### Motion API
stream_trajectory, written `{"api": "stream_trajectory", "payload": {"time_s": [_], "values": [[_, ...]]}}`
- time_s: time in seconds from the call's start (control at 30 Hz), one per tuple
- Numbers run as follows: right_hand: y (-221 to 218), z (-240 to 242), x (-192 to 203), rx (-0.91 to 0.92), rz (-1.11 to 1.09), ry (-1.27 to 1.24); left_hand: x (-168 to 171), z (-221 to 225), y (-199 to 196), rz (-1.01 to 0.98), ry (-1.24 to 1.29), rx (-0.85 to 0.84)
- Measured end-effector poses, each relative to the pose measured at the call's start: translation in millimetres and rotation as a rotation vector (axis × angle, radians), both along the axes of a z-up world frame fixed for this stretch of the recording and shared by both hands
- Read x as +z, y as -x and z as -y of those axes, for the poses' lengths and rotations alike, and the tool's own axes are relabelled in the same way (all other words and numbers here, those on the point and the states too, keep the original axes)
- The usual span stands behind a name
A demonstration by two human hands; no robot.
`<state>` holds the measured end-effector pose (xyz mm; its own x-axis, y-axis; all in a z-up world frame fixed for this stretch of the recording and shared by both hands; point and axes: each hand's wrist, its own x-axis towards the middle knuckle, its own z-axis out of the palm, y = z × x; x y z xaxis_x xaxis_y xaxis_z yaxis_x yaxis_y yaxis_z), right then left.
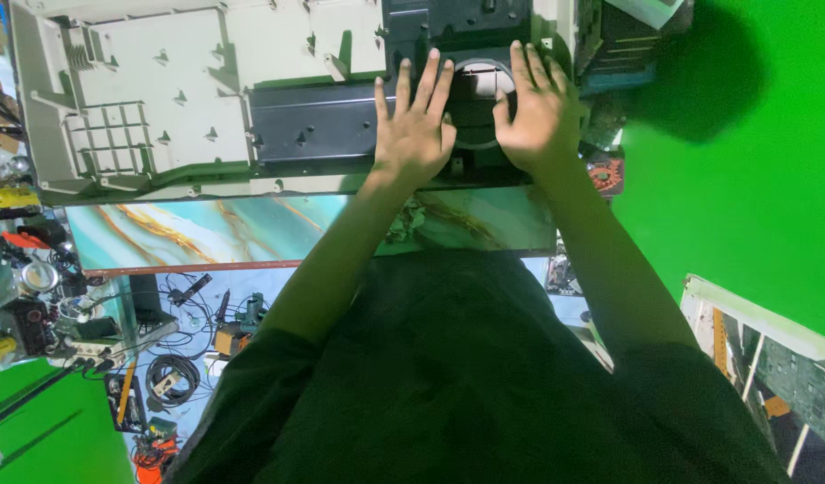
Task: The person removes black plastic panels and internal components from a large beige electronic casing by hand, setting the parts aside.
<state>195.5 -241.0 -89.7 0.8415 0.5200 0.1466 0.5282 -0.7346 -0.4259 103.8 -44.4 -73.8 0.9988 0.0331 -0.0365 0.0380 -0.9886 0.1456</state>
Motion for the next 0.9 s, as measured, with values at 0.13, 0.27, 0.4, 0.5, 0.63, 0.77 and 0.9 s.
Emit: {"api": "stream_trajectory", "payload": {"time_s": [0.13,0.27,0.4,0.5,0.63,0.77,0.9], "values": [[4,1,1,0.008,-0.001,0.014,12,1,0,-0.157,0.063,0.041],[18,-7,6,0.023,0.052,0.079,20,3,-3,-0.244,0.097,0.075],[21,-10,14,0.022,0.036,0.126,11,4,-2,-0.184,0.281,0.156],[19,-8,14,0.05,-0.002,0.098,-4,-10,14,-0.168,0.565,0.19],[14,-4,11,0.064,-0.04,0.103,-25,-49,33,-0.298,0.337,0.206],[11,3,3,0.035,-0.055,0.108,-36,-77,53,-0.303,0.191,0.215],[5,12,-16,0.012,-0.089,-0.072,-34,-89,56,-0.323,0.239,0.283]]}}
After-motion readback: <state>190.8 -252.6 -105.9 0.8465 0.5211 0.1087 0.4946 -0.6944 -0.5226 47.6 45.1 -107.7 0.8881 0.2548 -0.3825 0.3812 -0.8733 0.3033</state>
